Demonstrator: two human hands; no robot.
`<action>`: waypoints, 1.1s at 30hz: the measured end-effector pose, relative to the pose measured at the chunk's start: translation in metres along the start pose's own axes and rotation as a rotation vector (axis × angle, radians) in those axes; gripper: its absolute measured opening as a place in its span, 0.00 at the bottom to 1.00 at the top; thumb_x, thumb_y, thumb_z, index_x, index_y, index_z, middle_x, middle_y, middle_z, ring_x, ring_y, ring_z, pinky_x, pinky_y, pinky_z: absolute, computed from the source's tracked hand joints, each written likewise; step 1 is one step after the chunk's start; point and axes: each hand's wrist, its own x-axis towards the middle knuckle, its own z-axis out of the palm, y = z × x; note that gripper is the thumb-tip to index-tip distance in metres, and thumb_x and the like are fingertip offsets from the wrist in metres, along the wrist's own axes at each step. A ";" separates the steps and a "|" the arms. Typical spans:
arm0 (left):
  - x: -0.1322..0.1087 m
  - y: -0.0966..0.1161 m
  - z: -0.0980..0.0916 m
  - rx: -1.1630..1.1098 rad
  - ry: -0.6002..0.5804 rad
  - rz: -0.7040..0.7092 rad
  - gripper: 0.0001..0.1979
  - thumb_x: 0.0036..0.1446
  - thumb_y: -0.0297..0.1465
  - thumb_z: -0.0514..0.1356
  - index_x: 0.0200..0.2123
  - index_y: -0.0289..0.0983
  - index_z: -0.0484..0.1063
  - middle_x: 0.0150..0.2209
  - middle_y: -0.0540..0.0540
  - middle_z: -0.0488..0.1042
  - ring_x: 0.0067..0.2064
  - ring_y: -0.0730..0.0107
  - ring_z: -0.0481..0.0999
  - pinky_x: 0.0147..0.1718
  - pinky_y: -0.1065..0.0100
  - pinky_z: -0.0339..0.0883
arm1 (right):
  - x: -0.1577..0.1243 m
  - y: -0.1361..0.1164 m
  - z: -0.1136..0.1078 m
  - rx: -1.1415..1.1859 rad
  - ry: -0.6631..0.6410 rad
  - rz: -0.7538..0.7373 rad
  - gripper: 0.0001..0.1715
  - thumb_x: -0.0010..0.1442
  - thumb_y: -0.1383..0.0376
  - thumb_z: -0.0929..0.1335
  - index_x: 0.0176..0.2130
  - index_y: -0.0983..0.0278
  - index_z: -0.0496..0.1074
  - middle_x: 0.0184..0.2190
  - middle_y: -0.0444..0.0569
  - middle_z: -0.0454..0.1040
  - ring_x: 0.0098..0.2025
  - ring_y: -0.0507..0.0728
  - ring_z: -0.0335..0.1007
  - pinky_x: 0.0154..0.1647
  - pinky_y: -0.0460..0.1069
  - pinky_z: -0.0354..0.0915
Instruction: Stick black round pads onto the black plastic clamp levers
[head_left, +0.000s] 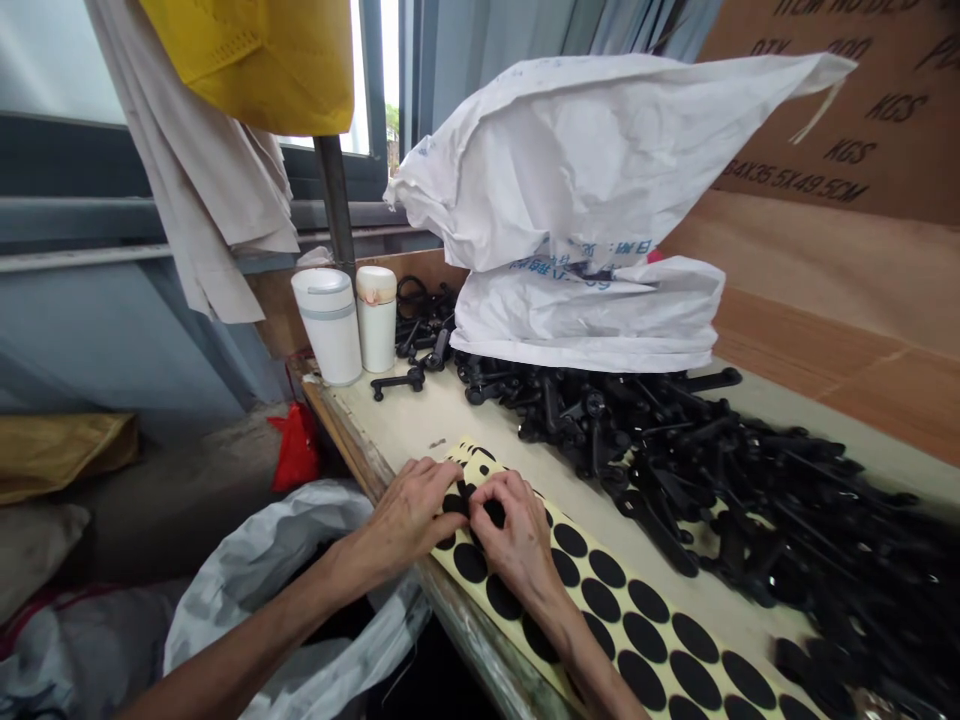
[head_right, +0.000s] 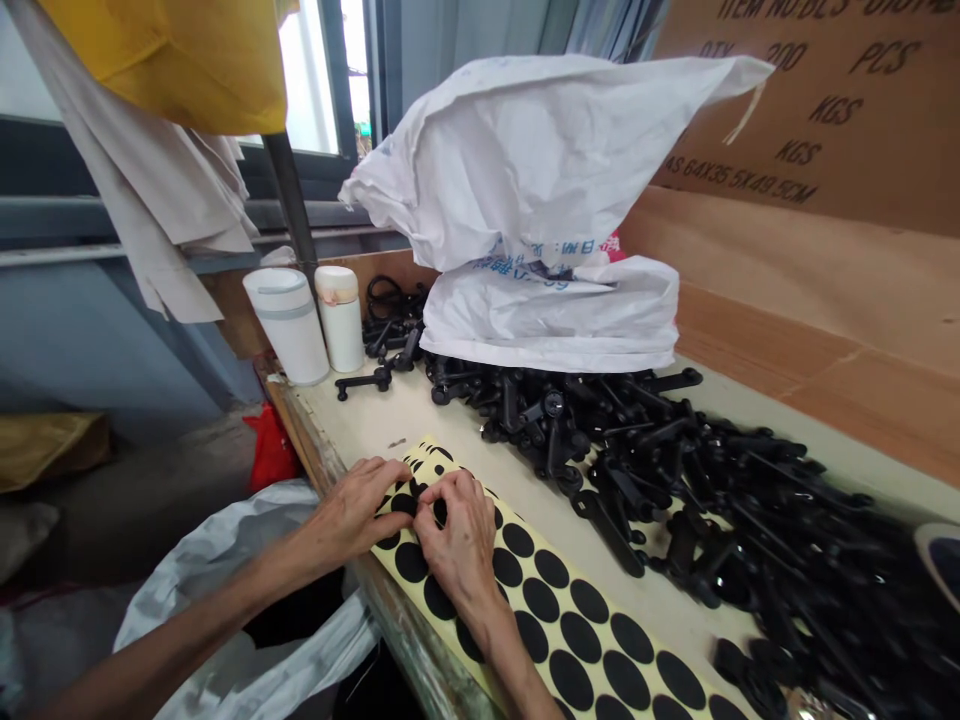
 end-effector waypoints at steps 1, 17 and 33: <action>0.001 0.000 -0.003 -0.017 -0.007 -0.004 0.17 0.53 0.27 0.61 0.46 0.39 0.64 0.40 0.46 0.73 0.44 0.60 0.69 0.43 0.61 0.62 | 0.000 0.000 -0.002 0.032 -0.012 0.004 0.05 0.52 0.69 0.66 0.27 0.60 0.70 0.34 0.46 0.69 0.40 0.58 0.65 0.45 0.54 0.58; 0.006 0.029 -0.024 -0.571 0.121 -0.179 0.06 0.54 0.32 0.61 0.28 0.36 0.76 0.36 0.45 0.76 0.40 0.64 0.73 0.42 0.65 0.64 | -0.008 -0.027 -0.061 0.561 -0.159 0.206 0.07 0.54 0.63 0.67 0.28 0.63 0.74 0.28 0.44 0.70 0.31 0.53 0.67 0.32 0.46 0.63; 0.015 0.091 0.010 -1.069 0.032 -0.503 0.09 0.53 0.38 0.63 0.30 0.38 0.78 0.29 0.50 0.76 0.32 0.69 0.71 0.33 0.70 0.61 | -0.048 0.003 -0.074 0.554 0.222 0.321 0.14 0.55 0.53 0.69 0.29 0.62 0.72 0.24 0.43 0.67 0.27 0.54 0.64 0.30 0.48 0.62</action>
